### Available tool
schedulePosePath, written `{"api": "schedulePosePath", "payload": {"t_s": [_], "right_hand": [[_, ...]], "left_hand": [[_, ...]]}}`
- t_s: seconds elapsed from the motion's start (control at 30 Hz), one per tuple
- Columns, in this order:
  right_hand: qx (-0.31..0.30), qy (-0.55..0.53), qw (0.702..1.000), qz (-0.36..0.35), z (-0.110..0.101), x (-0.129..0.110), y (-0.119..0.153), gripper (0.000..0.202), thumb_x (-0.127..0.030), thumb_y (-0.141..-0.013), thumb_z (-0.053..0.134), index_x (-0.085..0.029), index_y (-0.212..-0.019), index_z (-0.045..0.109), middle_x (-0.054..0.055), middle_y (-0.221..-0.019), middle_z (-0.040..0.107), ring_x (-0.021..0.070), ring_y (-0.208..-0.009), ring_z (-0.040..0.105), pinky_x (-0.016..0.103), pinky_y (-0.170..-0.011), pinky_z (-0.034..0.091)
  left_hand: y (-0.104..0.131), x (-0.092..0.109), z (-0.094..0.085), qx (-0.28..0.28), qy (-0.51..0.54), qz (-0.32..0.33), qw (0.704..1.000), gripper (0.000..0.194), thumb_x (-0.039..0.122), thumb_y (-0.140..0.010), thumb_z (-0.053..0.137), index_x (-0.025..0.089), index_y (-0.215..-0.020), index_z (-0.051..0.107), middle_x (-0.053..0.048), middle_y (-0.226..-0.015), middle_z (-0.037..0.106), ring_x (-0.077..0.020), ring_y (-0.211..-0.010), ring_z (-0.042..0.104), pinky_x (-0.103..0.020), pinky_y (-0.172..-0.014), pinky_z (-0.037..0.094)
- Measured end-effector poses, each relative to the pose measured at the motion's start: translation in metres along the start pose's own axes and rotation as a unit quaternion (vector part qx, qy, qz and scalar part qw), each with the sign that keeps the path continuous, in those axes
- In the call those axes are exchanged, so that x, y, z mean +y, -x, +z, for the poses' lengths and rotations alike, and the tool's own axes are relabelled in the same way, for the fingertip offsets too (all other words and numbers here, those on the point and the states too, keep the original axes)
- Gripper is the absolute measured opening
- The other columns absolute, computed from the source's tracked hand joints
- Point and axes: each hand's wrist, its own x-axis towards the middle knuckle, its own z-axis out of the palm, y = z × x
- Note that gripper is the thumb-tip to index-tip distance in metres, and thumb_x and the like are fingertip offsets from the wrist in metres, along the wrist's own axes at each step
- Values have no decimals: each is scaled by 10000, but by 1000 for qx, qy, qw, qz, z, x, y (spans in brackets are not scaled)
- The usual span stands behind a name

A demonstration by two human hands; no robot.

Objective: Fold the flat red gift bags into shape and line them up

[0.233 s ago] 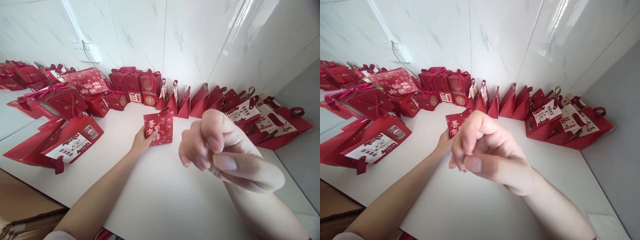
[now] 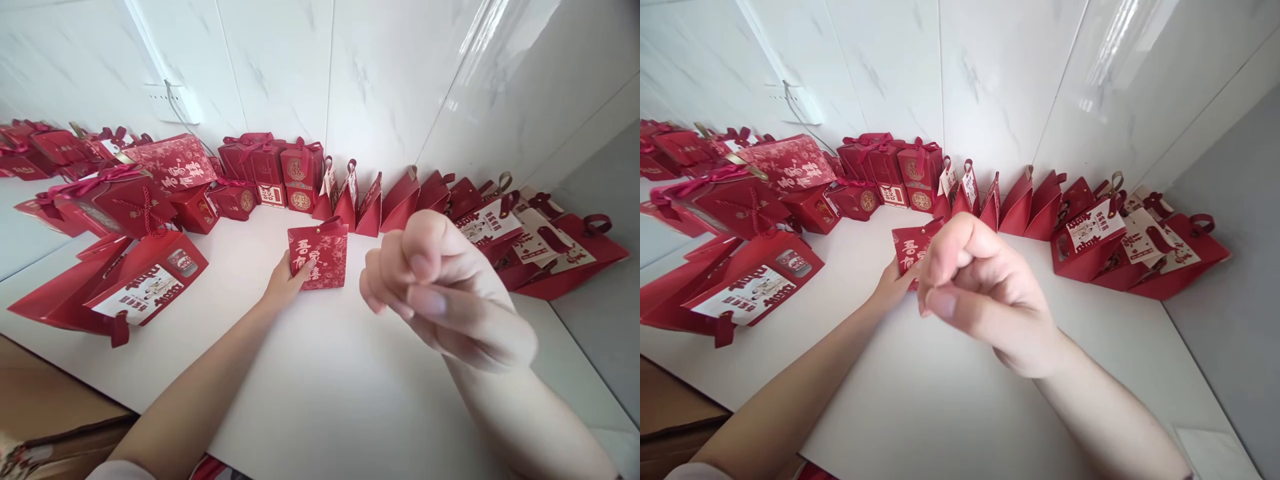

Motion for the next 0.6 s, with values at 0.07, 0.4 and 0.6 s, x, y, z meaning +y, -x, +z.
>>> {"api": "schedulePosePath", "payload": {"t_s": [0.07, 0.4, 0.6], "right_hand": [[47, 47, 997, -26, -5, 13, -5, 169, -249, -843, 674, -264, -935, 531, -4, -815, 563, 175, -747, 590, 357, -740, 549], [211, 214, 949, 95, -45, 162, -10, 712, -485, -884, 640, -253, -1475, 316, 115, -1571, 346, 271, -1416, 371, 464, -1174, 306], [187, 173, 947, 194, -48, 195, 4, 616, -616, -942, 504, -213, -1405, 460, 95, -1415, 571, 269, -1305, 521, 418, -1148, 354]], "left_hand": [[-2, -2, -1, -9, -22, 9, 1000, 515, 518, -919, 546, 249, -1357, 506, -74, -1346, 619, -282, -1245, 573, -444, -1085, 428], [-5, -3, -3, 5, -14, 5, 1000, 560, 592, -980, 356, 243, -1388, 517, -61, -1431, 564, -264, -1316, 526, -402, -1123, 407], [-9, -12, -4, 14, 52, -38, 998, 557, 627, -961, 361, 235, -1286, 587, -67, -1309, 649, -261, -1229, 593, -396, -1082, 449]]}}
